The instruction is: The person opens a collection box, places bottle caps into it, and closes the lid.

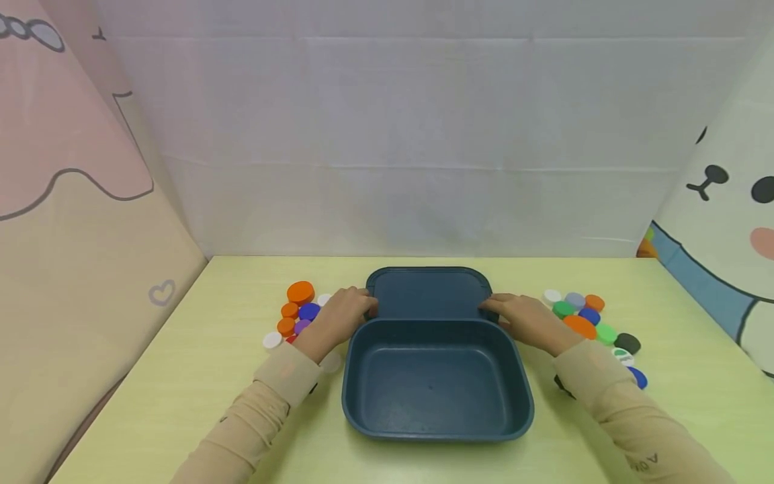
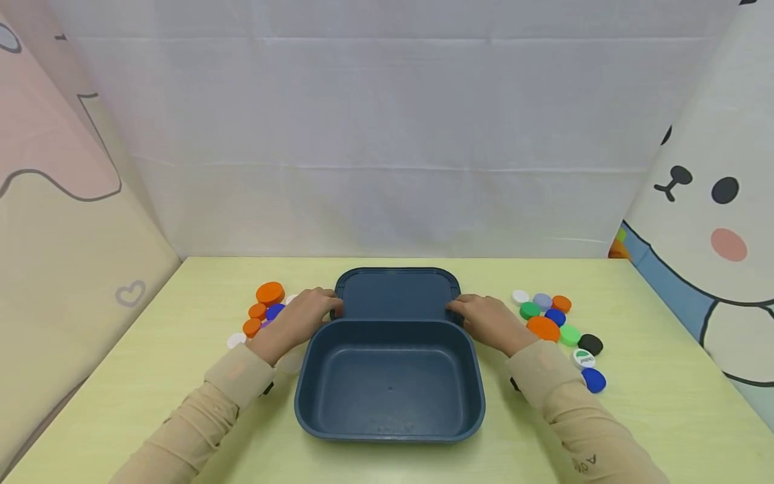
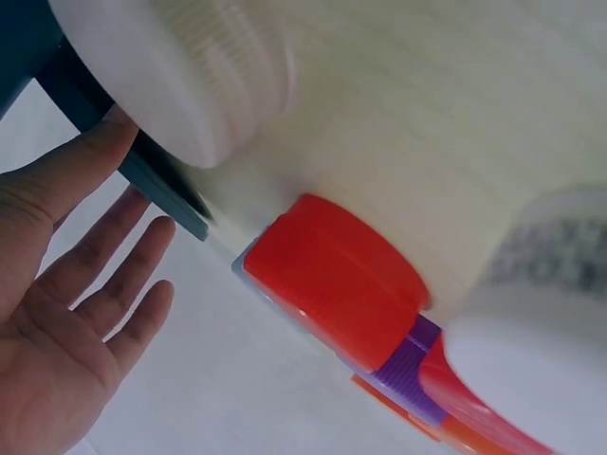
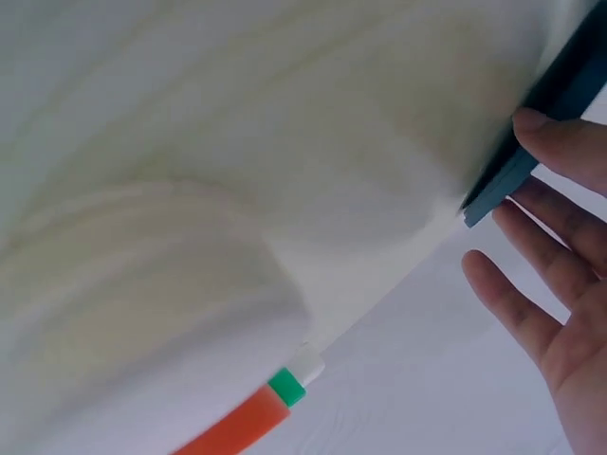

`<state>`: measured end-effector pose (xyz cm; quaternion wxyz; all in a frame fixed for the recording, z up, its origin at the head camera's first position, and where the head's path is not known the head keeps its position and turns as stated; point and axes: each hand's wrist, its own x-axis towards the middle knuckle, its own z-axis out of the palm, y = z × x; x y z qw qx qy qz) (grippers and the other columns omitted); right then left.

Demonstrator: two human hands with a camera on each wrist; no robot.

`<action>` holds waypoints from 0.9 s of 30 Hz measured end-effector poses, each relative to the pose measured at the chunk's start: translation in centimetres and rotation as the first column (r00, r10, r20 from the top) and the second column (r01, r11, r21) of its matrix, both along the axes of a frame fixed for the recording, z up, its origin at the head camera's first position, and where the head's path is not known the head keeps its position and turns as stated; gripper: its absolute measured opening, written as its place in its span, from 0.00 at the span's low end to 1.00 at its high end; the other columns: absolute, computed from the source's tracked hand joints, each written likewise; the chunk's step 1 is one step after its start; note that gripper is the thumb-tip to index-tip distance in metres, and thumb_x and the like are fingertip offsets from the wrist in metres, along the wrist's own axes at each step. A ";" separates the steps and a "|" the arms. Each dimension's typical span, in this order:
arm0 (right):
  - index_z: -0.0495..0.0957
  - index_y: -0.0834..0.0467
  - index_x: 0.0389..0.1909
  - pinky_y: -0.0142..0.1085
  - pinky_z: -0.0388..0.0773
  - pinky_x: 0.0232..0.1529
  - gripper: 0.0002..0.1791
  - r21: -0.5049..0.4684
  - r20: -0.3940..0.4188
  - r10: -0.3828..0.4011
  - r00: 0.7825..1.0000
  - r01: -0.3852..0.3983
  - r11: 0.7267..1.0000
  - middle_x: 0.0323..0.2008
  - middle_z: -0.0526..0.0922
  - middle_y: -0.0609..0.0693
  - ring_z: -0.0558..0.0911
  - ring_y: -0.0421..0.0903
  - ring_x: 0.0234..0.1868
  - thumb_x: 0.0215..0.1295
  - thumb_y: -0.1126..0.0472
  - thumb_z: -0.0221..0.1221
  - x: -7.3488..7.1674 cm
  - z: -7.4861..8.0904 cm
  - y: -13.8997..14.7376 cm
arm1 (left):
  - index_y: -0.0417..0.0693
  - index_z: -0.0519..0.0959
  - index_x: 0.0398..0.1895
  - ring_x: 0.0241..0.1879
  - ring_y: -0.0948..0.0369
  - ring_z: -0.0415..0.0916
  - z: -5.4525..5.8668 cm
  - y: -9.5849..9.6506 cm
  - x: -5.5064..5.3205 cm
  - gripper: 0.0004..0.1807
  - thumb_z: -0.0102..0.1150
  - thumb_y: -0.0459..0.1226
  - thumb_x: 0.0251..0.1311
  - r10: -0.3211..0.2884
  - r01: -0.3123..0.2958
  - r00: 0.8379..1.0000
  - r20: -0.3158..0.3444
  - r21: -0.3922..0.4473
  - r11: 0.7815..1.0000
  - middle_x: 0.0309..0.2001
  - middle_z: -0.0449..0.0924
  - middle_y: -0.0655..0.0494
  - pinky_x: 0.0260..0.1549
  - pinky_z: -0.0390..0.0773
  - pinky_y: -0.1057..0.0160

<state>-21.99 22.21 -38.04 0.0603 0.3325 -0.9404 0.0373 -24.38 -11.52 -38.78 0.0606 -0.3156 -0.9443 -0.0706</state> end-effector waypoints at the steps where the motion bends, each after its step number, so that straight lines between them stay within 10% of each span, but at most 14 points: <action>1: 0.77 0.59 0.47 0.42 0.79 0.38 0.18 0.000 0.011 0.005 1.000 -0.005 1.000 0.44 0.81 0.54 0.81 0.51 0.39 0.52 0.66 0.63 0.0 0.1 0.0 | 0.53 0.82 0.27 0.28 0.60 0.72 0.0 0.0 0.0 0.05 0.62 0.32 0.52 -0.007 0.007 1.000 -0.014 -0.011 1.000 0.28 0.78 0.57 0.33 0.74 0.63; 16: 0.78 0.58 0.46 0.44 0.78 0.39 0.17 -0.004 0.073 -0.022 0.997 0.022 1.000 0.45 0.80 0.55 0.79 0.54 0.44 0.54 0.69 0.61 0.1 0.3 0.1 | 0.52 0.81 0.32 0.32 0.57 0.74 0.8 -0.2 0.5 0.05 0.61 0.33 0.53 -0.014 0.014 1.000 0.006 -0.052 0.999 0.33 0.81 0.56 0.36 0.75 0.58; 27: 0.76 0.61 0.47 0.47 0.78 0.37 0.19 -0.023 -0.074 -0.058 0.996 0.057 0.998 0.45 0.80 0.58 0.79 0.57 0.43 0.51 0.68 0.63 0.6 1.8 0.7 | 0.50 0.78 0.35 0.29 0.56 0.74 1.6 -0.5 1.3 0.04 0.55 0.38 0.59 0.104 -0.105 0.988 -0.112 -0.004 0.994 0.31 0.80 0.54 0.31 0.77 0.59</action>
